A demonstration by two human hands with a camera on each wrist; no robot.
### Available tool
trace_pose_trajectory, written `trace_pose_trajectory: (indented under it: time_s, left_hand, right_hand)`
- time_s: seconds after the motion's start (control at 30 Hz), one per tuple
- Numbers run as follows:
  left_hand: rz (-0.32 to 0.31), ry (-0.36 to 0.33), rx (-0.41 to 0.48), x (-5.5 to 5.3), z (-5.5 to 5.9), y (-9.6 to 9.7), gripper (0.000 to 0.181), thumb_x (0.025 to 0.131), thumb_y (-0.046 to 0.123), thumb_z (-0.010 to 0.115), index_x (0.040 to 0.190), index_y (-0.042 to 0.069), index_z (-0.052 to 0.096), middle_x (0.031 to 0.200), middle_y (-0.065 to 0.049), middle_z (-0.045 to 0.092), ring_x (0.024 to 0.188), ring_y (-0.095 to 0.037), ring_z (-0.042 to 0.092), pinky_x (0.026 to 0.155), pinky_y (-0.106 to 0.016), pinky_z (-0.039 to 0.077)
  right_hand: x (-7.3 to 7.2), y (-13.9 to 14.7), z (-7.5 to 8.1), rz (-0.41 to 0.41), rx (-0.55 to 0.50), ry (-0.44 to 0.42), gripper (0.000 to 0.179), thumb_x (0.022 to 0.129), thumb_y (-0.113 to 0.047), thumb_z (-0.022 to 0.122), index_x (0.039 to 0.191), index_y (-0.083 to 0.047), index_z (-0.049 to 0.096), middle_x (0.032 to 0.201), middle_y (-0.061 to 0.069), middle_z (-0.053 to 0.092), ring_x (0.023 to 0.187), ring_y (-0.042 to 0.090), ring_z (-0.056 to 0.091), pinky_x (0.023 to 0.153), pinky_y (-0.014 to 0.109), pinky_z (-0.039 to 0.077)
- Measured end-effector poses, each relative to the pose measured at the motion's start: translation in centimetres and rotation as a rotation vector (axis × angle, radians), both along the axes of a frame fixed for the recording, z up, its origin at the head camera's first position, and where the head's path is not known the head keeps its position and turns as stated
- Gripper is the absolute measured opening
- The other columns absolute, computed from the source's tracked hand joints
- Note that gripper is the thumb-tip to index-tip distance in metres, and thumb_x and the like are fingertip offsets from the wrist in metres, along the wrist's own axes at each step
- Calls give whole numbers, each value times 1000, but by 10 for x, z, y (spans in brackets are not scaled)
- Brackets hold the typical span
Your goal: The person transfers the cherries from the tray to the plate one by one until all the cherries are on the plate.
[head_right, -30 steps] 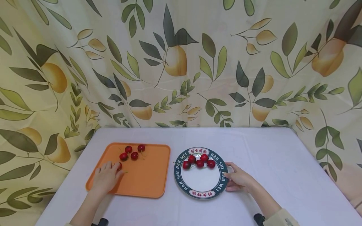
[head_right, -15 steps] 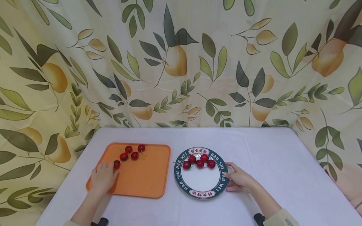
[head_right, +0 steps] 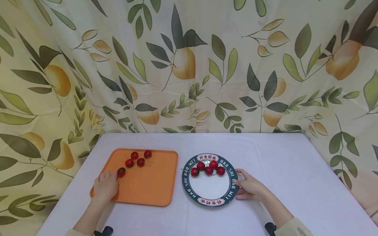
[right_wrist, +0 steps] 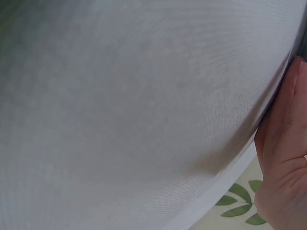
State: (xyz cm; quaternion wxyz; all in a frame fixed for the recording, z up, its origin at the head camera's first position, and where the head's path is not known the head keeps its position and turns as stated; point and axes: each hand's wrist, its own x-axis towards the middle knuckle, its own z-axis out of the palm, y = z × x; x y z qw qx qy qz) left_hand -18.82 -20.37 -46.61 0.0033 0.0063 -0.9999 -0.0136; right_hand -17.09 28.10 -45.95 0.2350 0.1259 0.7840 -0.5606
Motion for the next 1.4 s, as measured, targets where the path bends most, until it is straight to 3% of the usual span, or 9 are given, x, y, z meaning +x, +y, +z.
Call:
trace_pose_trajectory:
  time_s: [0.33,0.5,0.63,0.87,1.0,1.23,1.4]
  left_hand:
    - [-4,-13,23,1,0,0,27,88,1,47,114,-5,54,95,-21,47,94,-36,44,73,-48,38]
    - [-33,47,90,0,1,2,29,88,-2,43,115,1,53,96,-20,47,96,-38,43,74,-49,34]
    - [-91,129,101,-4,4,8,32,89,-2,43,119,5,52,96,-18,47,94,-36,44,76,-48,35]
    - [-168,271,89,-9,15,34,24,90,8,53,114,8,55,90,-13,43,86,-30,43,72,-44,37]
    - [-221,350,82,-13,20,51,24,87,6,56,111,9,56,91,-13,45,85,-30,44,72,-44,39]
    - [-304,426,91,-20,26,88,19,83,5,62,98,13,53,86,-10,42,80,-27,40,69,-39,34]
    - [-355,433,38,-24,30,114,23,82,7,63,101,16,53,89,-9,43,82,-25,40,70,-37,35]
  right_hand:
    - [0,0,-1,-13,22,0,56,94,-9,43,142,-9,15,83,9,56,68,19,62,63,34,53]
    - [1,0,-1,-20,24,2,56,94,-8,43,142,-9,15,82,9,57,68,19,62,62,34,53]
    - [1,0,-1,-23,18,3,56,94,-8,43,142,-9,15,82,9,57,68,19,62,62,34,53]
    - [0,0,-1,-17,14,4,56,94,-9,43,142,-9,15,82,9,57,68,19,62,62,34,53]
    - [-1,0,-2,-21,23,6,55,94,-9,43,142,-9,16,82,9,57,67,19,62,62,34,53]
    - [0,-1,-2,-21,26,4,56,94,-9,43,142,-9,15,82,9,57,67,19,62,62,34,53]
    - [0,-1,-1,-18,20,0,56,95,-9,43,143,-10,15,82,9,57,67,19,62,62,34,53]
